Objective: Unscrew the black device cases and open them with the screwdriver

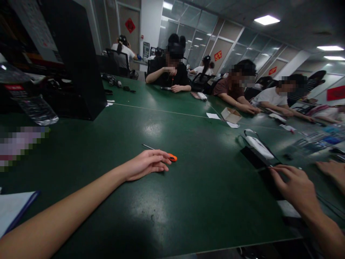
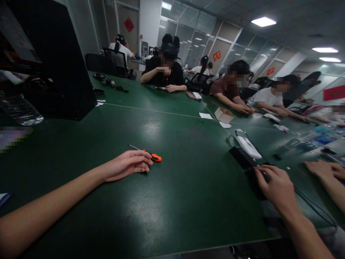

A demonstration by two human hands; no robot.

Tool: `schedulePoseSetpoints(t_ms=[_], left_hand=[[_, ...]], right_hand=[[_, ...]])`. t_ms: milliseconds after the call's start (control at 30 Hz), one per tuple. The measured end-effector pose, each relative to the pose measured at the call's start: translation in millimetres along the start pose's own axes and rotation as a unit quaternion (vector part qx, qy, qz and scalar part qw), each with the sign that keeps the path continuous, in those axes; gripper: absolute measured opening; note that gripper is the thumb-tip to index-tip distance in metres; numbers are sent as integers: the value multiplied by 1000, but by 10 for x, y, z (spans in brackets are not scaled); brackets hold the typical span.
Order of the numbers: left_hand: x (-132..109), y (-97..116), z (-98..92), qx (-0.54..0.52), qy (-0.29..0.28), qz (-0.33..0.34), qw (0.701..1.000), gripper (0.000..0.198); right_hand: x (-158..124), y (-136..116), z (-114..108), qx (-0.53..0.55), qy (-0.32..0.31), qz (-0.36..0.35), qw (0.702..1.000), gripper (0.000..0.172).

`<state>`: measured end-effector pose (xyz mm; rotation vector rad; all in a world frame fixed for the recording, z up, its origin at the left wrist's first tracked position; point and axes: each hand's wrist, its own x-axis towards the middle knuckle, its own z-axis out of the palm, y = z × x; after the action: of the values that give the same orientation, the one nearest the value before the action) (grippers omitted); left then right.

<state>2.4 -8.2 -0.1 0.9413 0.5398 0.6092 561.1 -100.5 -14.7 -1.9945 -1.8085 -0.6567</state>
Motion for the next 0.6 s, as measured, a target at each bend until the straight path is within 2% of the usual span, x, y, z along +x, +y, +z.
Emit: schedulePoseSetpoints(t_ms=[333,467,600], left_hand=[[-3,13,-13,9,-8,-4,1000,23],[-6,12,2,7,-11,12,1000,24],[20,21,7,19,-16,8,1000,25]], right_hand=[[31,7,-11,-9,-27,15,999,38],[119,45,-69,-14,-80,35,996,39],[408,-53,-164,-61,-136,61,987,35]])
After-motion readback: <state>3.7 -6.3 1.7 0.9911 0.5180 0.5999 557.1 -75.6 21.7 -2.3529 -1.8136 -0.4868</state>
